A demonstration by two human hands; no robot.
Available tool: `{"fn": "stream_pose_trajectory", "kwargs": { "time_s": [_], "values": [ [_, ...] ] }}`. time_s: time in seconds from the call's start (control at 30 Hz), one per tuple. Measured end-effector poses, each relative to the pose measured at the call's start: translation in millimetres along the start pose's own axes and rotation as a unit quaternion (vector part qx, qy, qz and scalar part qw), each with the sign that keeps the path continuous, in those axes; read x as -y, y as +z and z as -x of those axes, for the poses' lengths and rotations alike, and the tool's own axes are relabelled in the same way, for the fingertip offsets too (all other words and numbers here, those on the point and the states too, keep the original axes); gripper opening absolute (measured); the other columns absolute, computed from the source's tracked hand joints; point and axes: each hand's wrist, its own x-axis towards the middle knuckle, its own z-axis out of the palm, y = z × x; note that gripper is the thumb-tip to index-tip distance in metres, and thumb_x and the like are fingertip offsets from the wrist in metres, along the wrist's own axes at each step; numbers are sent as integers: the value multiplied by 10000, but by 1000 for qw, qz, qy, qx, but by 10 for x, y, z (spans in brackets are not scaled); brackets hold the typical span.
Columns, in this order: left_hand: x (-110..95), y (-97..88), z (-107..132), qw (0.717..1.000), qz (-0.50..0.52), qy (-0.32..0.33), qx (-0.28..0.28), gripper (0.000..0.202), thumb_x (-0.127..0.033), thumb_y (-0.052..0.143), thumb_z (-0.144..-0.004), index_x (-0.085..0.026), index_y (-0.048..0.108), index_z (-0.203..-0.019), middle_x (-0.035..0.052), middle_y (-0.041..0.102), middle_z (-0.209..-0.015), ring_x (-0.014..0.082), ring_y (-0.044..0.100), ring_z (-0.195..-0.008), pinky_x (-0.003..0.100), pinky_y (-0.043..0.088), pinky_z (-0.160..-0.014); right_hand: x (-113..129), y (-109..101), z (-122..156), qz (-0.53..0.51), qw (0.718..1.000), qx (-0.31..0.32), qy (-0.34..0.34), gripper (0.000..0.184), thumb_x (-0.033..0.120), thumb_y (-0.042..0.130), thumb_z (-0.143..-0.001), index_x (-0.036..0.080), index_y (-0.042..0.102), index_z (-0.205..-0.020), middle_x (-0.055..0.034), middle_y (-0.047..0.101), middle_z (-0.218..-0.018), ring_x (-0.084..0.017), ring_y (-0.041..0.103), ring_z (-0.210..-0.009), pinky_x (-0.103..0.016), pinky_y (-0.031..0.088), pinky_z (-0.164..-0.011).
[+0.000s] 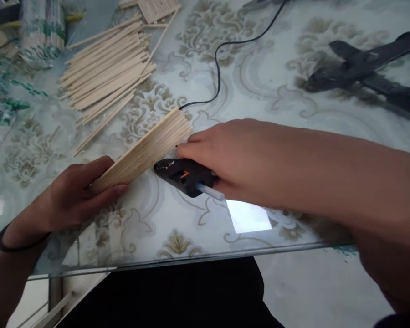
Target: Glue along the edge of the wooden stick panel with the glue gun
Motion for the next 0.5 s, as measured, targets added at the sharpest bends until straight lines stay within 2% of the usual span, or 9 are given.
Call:
{"fn": "stream_pose_trajectory", "kwargs": {
  "time_s": [0.1,0.17,0.3,0.5],
  "values": [
    [18,9,3,1000,2,-7,3,271,-294,599,-990,-204,430,-799,-110,368,-567,24,346,-468,161,257,-446,80,-59,-19,22,996,60,56,477,299,692,-774,368,621,-1240,48,604,-1180,-29,578,-901,-214,433,-764],
    [28,10,6,1000,2,-5,3,260,-299,600,-994,-199,445,-811,-108,377,-578,22,350,-478,159,271,-458,131,-94,-35,39,993,77,80,449,266,674,-784,349,634,-1223,42,608,-1149,-17,571,-865,-207,415,-735],
    [29,-1,14,1000,10,-1,5,280,-311,611,-996,-197,442,-804,-107,380,-583,18,348,-481,158,277,-460,152,-113,-40,31,995,72,66,436,276,653,-799,362,629,-1226,36,613,-1166,-42,582,-872,-229,420,-732],
    [7,-5,10,1000,-3,-5,4,269,-258,608,-984,-199,420,-800,-107,367,-591,17,343,-489,156,262,-470,159,-127,-17,38,991,94,91,435,252,641,-809,368,619,-1228,48,611,-1163,-33,566,-875,-231,427,-774]
  ]
}}
